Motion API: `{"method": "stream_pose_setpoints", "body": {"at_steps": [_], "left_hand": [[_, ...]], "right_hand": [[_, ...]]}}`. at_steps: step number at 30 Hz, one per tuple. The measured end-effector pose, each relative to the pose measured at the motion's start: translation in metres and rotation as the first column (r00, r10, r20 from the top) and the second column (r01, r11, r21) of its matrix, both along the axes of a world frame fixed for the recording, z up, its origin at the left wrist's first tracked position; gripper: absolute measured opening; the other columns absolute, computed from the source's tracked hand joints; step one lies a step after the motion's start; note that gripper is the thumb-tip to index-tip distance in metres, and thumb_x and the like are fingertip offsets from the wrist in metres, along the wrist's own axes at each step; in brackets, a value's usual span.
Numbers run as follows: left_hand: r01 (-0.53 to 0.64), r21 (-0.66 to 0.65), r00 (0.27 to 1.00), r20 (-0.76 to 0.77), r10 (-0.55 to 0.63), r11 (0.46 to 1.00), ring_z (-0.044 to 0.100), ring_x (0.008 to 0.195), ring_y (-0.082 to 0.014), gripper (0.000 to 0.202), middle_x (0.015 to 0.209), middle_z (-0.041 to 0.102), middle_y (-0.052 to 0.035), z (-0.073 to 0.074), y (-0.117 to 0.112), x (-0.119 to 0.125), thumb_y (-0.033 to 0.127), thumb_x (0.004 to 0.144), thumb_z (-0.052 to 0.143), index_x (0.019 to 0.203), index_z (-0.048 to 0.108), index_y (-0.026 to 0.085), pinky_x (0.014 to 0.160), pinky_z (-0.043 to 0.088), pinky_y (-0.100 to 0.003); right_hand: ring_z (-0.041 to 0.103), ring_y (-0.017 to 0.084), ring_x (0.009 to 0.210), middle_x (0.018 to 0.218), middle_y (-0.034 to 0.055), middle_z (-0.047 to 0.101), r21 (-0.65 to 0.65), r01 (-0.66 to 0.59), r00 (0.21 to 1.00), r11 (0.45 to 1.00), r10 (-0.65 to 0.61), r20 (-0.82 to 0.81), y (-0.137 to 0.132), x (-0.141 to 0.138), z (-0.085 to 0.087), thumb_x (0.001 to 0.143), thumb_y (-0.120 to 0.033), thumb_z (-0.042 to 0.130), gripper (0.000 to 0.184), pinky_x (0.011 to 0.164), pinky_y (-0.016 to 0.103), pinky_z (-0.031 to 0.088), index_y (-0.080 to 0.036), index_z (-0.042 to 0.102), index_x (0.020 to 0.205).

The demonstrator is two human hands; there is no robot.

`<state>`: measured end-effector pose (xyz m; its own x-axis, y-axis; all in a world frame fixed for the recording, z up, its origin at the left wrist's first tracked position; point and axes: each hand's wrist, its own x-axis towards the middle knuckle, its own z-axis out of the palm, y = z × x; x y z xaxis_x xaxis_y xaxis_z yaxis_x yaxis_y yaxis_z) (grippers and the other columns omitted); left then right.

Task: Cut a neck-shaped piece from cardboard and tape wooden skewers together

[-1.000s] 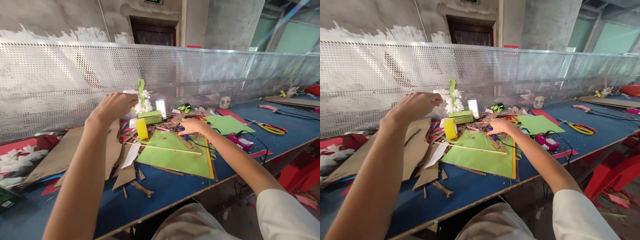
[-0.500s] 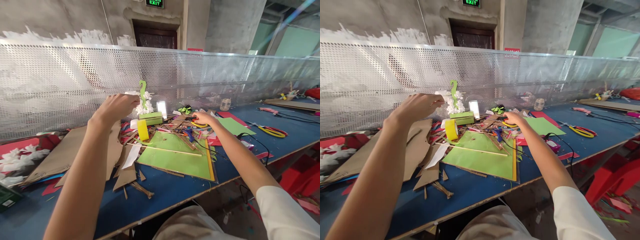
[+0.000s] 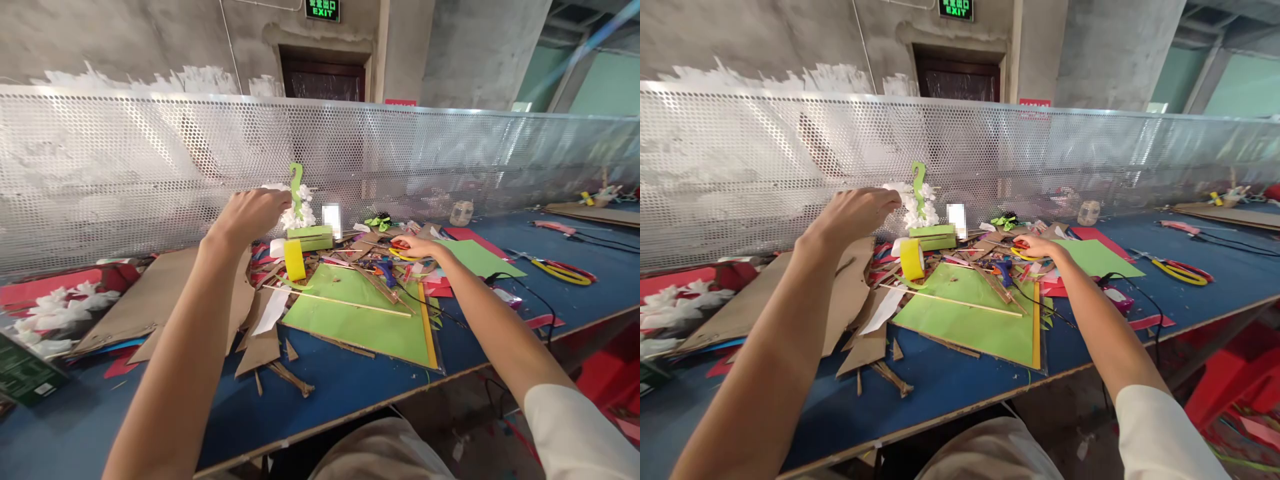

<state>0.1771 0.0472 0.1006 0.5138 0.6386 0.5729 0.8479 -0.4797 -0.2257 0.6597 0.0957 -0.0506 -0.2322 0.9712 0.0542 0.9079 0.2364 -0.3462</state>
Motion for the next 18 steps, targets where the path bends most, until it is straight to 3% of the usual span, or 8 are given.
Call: {"method": "stream_pose_setpoints", "body": {"at_steps": [4, 6, 12, 15, 18], "left_hand": [[0.041, 0.025, 0.999, -0.022, -0.041, 0.999, 0.069, 0.085, -0.0249, 0.040, 0.111, 0.076, -0.0149, -0.001, -0.001, 0.002, 0.028, 0.105, 0.035, 0.117, 0.071, 0.021, 0.065, 0.040, -0.036], [0.039, 0.025, 0.999, -0.022, -0.039, 0.999, 0.068, 0.086, -0.0252, 0.039, 0.111, 0.075, -0.0151, 0.000, -0.003, 0.003, 0.029, 0.106, 0.034, 0.116, 0.071, 0.020, 0.064, 0.039, -0.035], [0.048, 0.034, 0.998, -0.029, -0.047, 0.998, 0.069, 0.089, -0.0243, 0.038, 0.111, 0.076, -0.0130, -0.001, 0.000, 0.001, 0.028, 0.106, 0.035, 0.118, 0.071, 0.021, 0.067, 0.042, -0.034], [0.045, 0.044, 0.999, -0.030, -0.043, 0.998, 0.069, 0.089, -0.0247, 0.038, 0.110, 0.076, -0.0125, -0.002, 0.001, 0.000, 0.028, 0.106, 0.036, 0.119, 0.071, 0.022, 0.068, 0.043, -0.035], [0.031, 0.032, 0.999, -0.029, -0.030, 0.999, 0.069, 0.090, -0.0260, 0.039, 0.110, 0.076, -0.0125, -0.002, 0.002, 0.000, 0.028, 0.106, 0.035, 0.120, 0.071, 0.022, 0.071, 0.044, -0.035]], "right_hand": [[0.061, 0.030, 0.136, 0.152, 0.0133, 0.060, -0.055, -0.041, 0.992, 0.998, 0.034, -0.120, -0.004, 0.000, 0.002, 0.084, -0.033, 0.070, 0.066, 0.112, 0.039, 0.048, -0.022, 0.058, 0.148], [0.060, 0.030, 0.136, 0.152, 0.0131, 0.060, -0.048, -0.034, 0.996, 0.998, 0.031, -0.078, -0.004, -0.003, 0.001, 0.082, -0.038, 0.074, 0.068, 0.112, 0.038, 0.048, -0.022, 0.059, 0.146], [0.071, 0.033, 0.112, 0.130, 0.0170, 0.072, 0.101, 0.096, 0.993, 0.990, -0.102, 0.060, 0.002, -0.019, -0.010, 0.074, -0.035, 0.080, 0.069, 0.099, 0.041, 0.054, -0.017, 0.062, 0.139], [0.070, 0.032, 0.110, 0.125, 0.0173, 0.072, 0.168, 0.110, 0.993, 0.980, -0.117, 0.032, 0.004, -0.021, -0.012, 0.077, -0.036, 0.078, 0.067, 0.098, 0.041, 0.054, -0.016, 0.061, 0.139], [0.068, 0.031, 0.116, 0.130, 0.0159, 0.071, 0.260, 0.122, 0.986, 0.958, -0.089, -0.138, 0.004, -0.016, -0.007, 0.082, -0.038, 0.074, 0.062, 0.102, 0.042, 0.053, -0.017, 0.062, 0.138]]}}
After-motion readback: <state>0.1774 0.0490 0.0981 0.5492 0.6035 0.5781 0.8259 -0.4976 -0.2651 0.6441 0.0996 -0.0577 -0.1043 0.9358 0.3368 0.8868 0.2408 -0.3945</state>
